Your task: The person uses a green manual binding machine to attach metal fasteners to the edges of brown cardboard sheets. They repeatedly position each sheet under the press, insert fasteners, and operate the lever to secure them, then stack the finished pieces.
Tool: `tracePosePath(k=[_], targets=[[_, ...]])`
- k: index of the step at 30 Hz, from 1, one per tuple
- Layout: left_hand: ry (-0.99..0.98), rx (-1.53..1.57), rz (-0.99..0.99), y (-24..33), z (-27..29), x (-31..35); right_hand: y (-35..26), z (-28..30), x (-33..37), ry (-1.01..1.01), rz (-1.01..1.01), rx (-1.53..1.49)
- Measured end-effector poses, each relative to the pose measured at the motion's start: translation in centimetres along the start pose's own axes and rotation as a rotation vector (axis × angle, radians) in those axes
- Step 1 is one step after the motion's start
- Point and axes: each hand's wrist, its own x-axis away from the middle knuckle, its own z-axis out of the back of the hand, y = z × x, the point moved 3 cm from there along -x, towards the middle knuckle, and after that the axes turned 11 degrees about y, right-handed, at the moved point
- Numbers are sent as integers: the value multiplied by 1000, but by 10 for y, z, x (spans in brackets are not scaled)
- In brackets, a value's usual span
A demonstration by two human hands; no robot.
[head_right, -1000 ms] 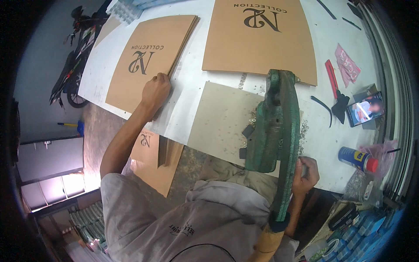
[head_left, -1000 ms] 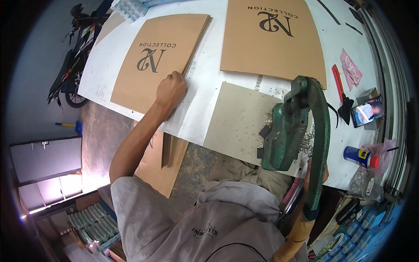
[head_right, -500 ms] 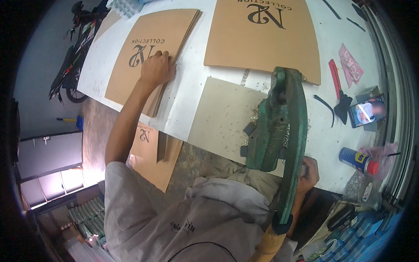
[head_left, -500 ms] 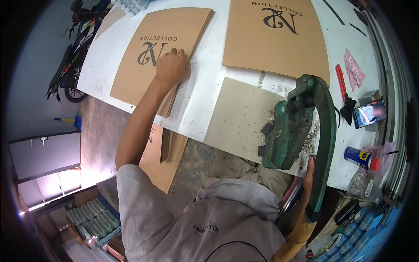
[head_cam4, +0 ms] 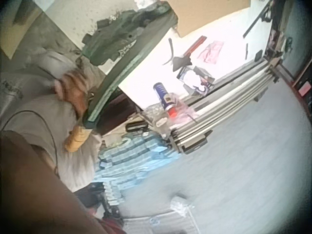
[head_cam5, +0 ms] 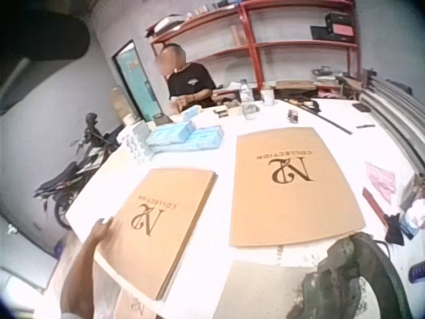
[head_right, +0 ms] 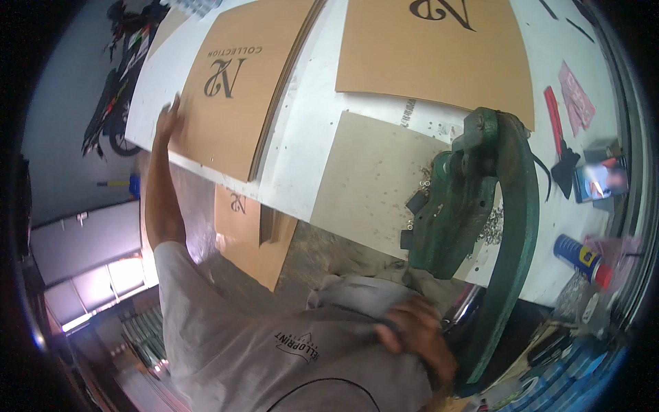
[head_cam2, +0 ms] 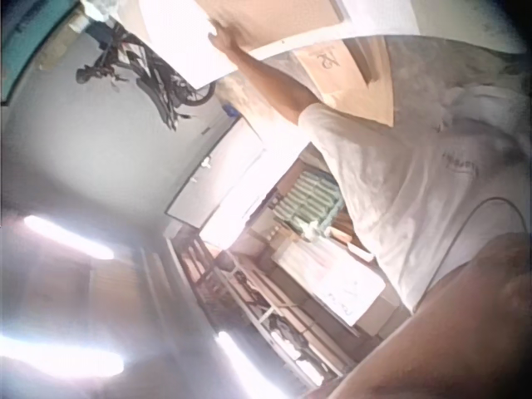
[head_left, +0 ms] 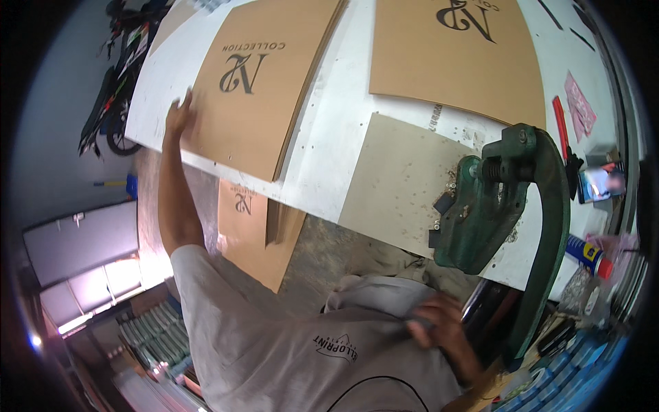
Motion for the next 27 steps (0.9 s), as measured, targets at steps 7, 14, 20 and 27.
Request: tracePosePath(k=[7,14,20,27], targets=[[-245,57,75,37,1,24,32,-184,-182,131,-500,-424],[-286,0,38,58,26,39,34,-277,-249,174,-491,-597],[-393,-71,-8,35,28,51,23,-275,-220,127,-368,-313],[-347,291,86,34,10,29,51,-239,-273,201,-691,-562]])
